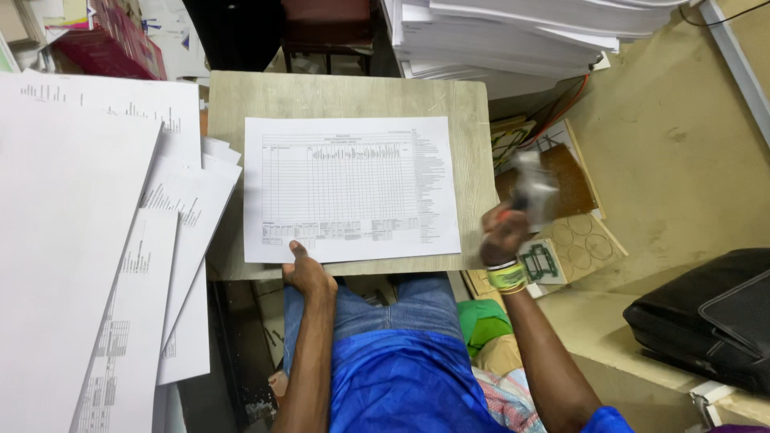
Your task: The person repeatedly hammers a sheet of paper placed on a small wooden board using a claw hammer. They then move the hammered paper to a stack and pick up a new sheet to repeat the process.
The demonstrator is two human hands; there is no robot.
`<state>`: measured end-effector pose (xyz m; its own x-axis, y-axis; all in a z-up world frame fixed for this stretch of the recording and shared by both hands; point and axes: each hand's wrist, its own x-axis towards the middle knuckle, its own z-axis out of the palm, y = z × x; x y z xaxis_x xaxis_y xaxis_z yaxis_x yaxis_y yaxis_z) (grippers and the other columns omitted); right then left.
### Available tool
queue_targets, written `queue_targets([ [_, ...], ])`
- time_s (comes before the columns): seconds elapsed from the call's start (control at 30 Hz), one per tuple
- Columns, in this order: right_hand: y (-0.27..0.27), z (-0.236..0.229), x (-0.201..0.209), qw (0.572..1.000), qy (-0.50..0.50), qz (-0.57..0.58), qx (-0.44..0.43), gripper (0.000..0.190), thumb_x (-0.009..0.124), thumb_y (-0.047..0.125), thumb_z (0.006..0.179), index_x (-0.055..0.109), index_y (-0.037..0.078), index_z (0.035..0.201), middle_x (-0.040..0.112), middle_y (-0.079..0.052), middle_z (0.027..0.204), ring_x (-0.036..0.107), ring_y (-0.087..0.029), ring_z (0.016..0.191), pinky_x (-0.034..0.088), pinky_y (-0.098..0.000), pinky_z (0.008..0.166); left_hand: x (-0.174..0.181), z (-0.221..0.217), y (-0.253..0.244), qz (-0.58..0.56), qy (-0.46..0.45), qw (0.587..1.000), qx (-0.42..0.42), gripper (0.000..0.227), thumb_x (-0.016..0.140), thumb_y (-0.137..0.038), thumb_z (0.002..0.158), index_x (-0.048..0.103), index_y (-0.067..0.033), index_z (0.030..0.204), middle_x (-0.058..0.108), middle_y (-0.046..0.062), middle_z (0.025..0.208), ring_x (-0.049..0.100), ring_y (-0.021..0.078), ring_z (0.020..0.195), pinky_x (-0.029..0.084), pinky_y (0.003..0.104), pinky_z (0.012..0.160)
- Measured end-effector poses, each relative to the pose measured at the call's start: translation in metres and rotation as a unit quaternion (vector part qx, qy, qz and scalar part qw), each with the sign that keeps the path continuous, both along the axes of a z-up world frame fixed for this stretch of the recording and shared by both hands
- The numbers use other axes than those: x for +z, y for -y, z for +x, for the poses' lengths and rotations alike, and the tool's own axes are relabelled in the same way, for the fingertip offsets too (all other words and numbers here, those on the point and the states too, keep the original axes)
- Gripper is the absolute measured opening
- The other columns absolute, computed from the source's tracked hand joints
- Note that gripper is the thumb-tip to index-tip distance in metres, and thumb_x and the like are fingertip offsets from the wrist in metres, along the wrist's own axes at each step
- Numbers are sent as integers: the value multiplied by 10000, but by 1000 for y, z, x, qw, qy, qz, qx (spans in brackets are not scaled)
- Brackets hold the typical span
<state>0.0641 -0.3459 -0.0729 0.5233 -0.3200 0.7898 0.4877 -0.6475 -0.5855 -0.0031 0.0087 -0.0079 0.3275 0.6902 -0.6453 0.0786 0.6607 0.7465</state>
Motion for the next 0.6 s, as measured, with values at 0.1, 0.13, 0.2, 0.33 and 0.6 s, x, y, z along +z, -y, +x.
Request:
queue_targets([
  [0.1, -18, -42, 77, 862, -464, 163, 125, 569, 433, 421, 1189, 598, 57, 784, 488, -77, 519, 464, -153, 429, 452, -341, 413, 10, 0, -1, -4, -12, 1000, -6, 777, 711, -265, 1143, 208, 3, 1672, 294, 322, 1689, 273, 429, 1629, 197, 587, 1356],
  [0.13, -21, -33, 104, 862, -464, 163, 126, 569, 433, 421, 1189, 598, 57, 784, 488, -77, 519, 464, -153, 429, 452, -341, 413, 6, 7, -1, -3, -12, 1000, -5, 777, 711, -265, 1143, 208, 3, 1672, 294, 322, 1689, 273, 429, 1629, 197, 587, 1356],
  [0.2, -24, -34, 154, 893, -350, 242, 146, 710, 324, 708, 1117, 577, 89, 882, 442, -44, 530, 502, -172, 407, 465, -303, 424, -6, 6, 0, -21, -17, 1000, 2, 867, 739, -388, 1127, 205, 30, 1667, 258, 360, 1698, 238, 468, 1633, 166, 592, 1366],
  [0.33, -35, -22, 127, 942, -100, 283, 150, 602, 345, 517, 1171, 557, -32, 1044, 409, -98, 546, 473, -227, 377, 480, -330, 431, 6, -6, -1, -20, -8, 1000, 19, 827, 732, -326, 1137, 198, 6, 1674, 293, 351, 1680, 241, 484, 1625, 156, 625, 1346],
  [0.6, -38, -44, 214, 886, -379, 223, 145, 634, 347, 575, 1200, 625, 82, 914, 486, -6, 531, 504, -139, 409, 488, -282, 417, -34, -2, -18, -17, 3, 999, 34, 822, 737, -290, 1140, 174, 13, 1656, 278, 384, 1676, 249, 496, 1620, 152, 631, 1348],
])
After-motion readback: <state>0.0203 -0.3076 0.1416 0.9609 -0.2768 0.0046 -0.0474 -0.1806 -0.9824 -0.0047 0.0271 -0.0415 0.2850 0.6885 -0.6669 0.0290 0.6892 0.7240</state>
